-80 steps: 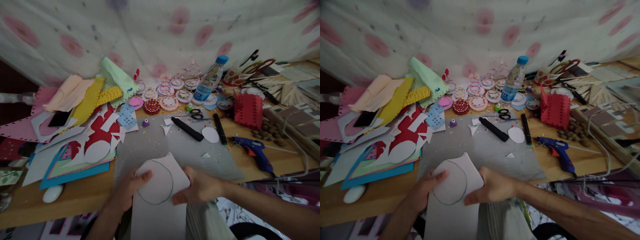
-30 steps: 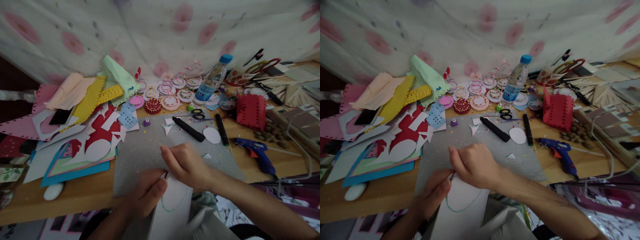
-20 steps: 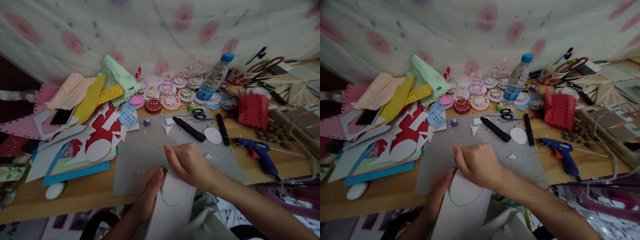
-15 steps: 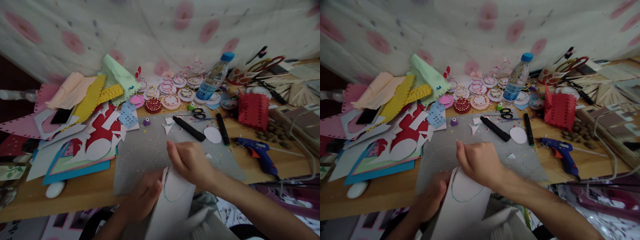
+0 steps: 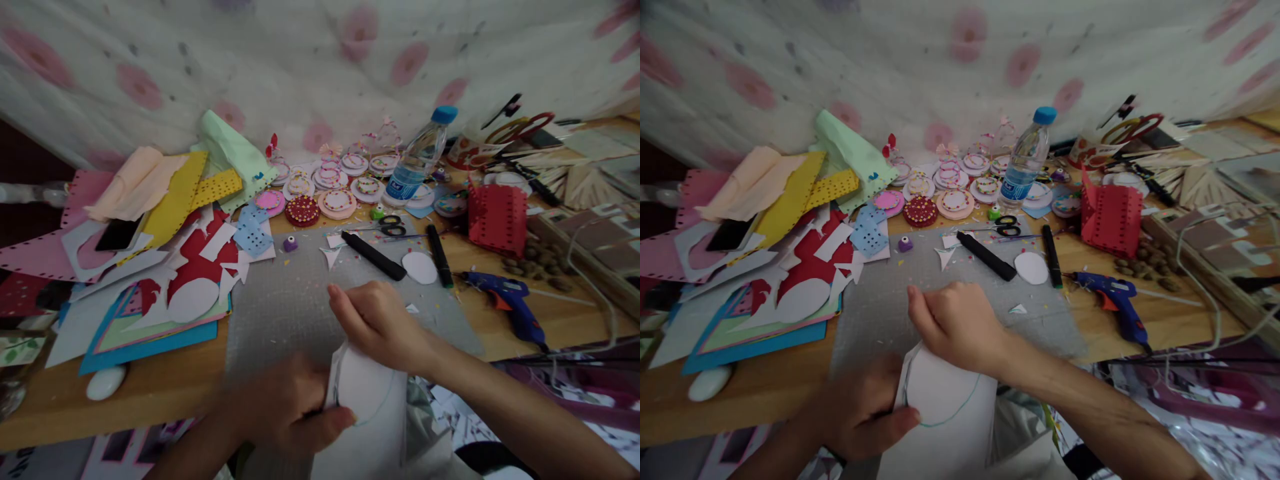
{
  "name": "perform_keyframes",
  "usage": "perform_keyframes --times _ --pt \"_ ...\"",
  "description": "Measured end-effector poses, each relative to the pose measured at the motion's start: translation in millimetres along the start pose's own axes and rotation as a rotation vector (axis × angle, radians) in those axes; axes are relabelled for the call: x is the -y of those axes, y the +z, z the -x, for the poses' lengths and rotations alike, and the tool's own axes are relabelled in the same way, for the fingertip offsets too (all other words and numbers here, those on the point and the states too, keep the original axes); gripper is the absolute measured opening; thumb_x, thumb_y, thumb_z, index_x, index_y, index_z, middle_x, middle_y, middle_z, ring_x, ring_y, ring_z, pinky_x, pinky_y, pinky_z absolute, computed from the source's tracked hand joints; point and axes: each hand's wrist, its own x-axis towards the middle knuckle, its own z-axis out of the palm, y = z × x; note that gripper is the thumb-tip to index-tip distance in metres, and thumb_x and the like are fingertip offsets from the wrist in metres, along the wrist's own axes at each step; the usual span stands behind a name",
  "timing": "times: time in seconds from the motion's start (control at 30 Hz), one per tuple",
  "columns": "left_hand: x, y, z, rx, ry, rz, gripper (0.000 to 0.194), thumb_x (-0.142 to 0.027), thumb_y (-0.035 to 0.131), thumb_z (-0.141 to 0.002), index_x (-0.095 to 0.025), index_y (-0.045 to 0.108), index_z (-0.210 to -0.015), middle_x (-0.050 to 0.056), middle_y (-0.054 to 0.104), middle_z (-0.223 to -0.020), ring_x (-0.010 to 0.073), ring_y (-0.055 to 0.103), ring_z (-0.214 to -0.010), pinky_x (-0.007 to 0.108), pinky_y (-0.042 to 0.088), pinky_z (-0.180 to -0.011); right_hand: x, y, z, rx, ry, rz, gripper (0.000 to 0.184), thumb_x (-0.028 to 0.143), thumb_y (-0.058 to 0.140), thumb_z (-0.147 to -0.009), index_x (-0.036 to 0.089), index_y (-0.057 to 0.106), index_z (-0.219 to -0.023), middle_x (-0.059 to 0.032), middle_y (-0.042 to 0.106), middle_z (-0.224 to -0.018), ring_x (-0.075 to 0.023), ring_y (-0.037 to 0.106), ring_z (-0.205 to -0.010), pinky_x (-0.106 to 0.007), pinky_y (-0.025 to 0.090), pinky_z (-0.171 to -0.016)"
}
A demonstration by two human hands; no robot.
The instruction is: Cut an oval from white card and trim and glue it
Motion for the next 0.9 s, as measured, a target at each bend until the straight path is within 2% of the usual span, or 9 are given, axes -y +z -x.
perform_keyframes --times 0.17,0.23,0.3,0.37,0.47,0.57,0.63,0.77,0.9 --pt "-2 2.0 -2 0.083 0.016 0.088 0.036 -0.039 0.03 -0.095 -0.022 0.031 -0.063 0.0 0.044 -0.059 0.0152 0.036 -0.057 0.031 0.027 -0.057 3 -3 3 0.029 -0.042 -0.049 0.048 0.037 0.023 -0.096 0.021 0.024 -0.051 0.0057 0.021 -0.045 -0.0065 0.017 -0.041 -0.029 0.015 -0.048" --pt "-2 3.3 -3 0.08 0.01 0.136 0.033 -0.036 0.033 -0.093 -0.022 0.03 -0.063 -0.001 0.041 -0.06 0.0149 0.035 -0.057 0.031 0.026 -0.058 0 -2 4 0.031 -0.041 -0.05 0.047 0.036 0.023 -0.096 0.022 0.024 -0.051 0.0056 0.022 -0.046 -0.0067 0.018 -0.041 -0.029 0.016 -0.048" --pt "-1 3.3 -3 0.055 -0.055 0.201 0.034 -0.036 0.036 -0.092 -0.021 0.031 -0.062 -0.002 0.038 -0.058 0.0134 0.034 -0.055 0.029 0.025 -0.056 -4 0 4 -0.002 -0.014 -0.019 0.048 0.038 0.023 -0.096 0.022 0.024 -0.051 0.0056 0.021 -0.046 -0.0072 0.017 -0.042 -0.029 0.015 -0.049" --pt "-2 1.6 -3 0.026 -0.17 0.299 0.035 -0.041 0.041 -0.091 -0.021 0.038 -0.062 -0.003 0.038 -0.058 0.0122 0.034 -0.054 0.027 0.025 -0.054 -8 2 0 -0.069 0.024 0.056 0.051 0.039 0.024 -0.096 0.022 0.025 -0.049 0.0053 0.022 -0.045 -0.0076 0.016 -0.042 -0.03 0.014 -0.049" --pt "-6 -2.0 -5 0.041 -0.266 0.412 0.028 -0.046 0.055 -0.086 -0.02 0.057 -0.075 -0.001 0.053 -0.067 0.0145 0.047 -0.062 0.024 0.035 -0.058 -11 4 -7 -0.113 0.07 0.202 0.056 0.038 0.025 -0.097 0.02 0.034 -0.045 0.0033 0.029 -0.043 -0.0079 0.022 -0.041 -0.03 0.013 -0.05" --pt "-8 -4.1 -6 0.032 -0.242 0.381 0.016 -0.03 0.057 -0.085 -0.02 0.067 -0.09 0.003 0.065 -0.082 0.0202 0.059 -0.08 0.026 0.044 -0.074 -7 2 -15 -0.075 0.088 0.29 0.058 0.037 0.028 -0.098 0.019 0.041 -0.044 0.0012 0.035 -0.043 -0.0085 0.026 -0.041 -0.031 0.013 -0.052" --pt "-8 -4.1 -7 0.011 -0.223 0.35 0.021 -0.022 0.055 -0.085 -0.02 0.069 -0.101 0.005 0.069 -0.091 0.0219 0.061 -0.087 0.027 0.046 -0.082 -3 2 -17 -0.041 0.088 0.305 0.058 0.037 0.028 -0.097 0.018 0.042 -0.044 0.0007 0.035 -0.043 -0.0087 0.024 -0.042 -0.032 0.012 -0.052" --pt "-10 -1.2 -3 0.025 -0.155 0.36 0.039 -0.018 0.055 -0.083 -0.021 0.063 -0.121 0.005 0.071 -0.104 0.0213 0.063 -0.093 0.029 0.047 -0.092 3 4 -16 0.05 0.088 0.279 0.057 0.036 0.029 -0.097 0.018 0.041 -0.044 0.001 0.036 -0.043 -0.0091 0.017 -0.043 -0.033 0.01 -0.052" --pt "-14 3.2 -1 0.022 -0.105 0.384 0.042 -0.018 0.057 -0.078 -0.021 0.062 -0.12 0.003 0.071 -0.106 0.0198 0.064 -0.095 0.027 0.047 -0.093 5 10 -13 0.112 0.076 0.225 0.057 0.034 0.03 -0.098 0.017 0.044 -0.045 0.0003 0.042 -0.042 -0.0087 0.02 -0.042 -0.033 0.01 -0.052"
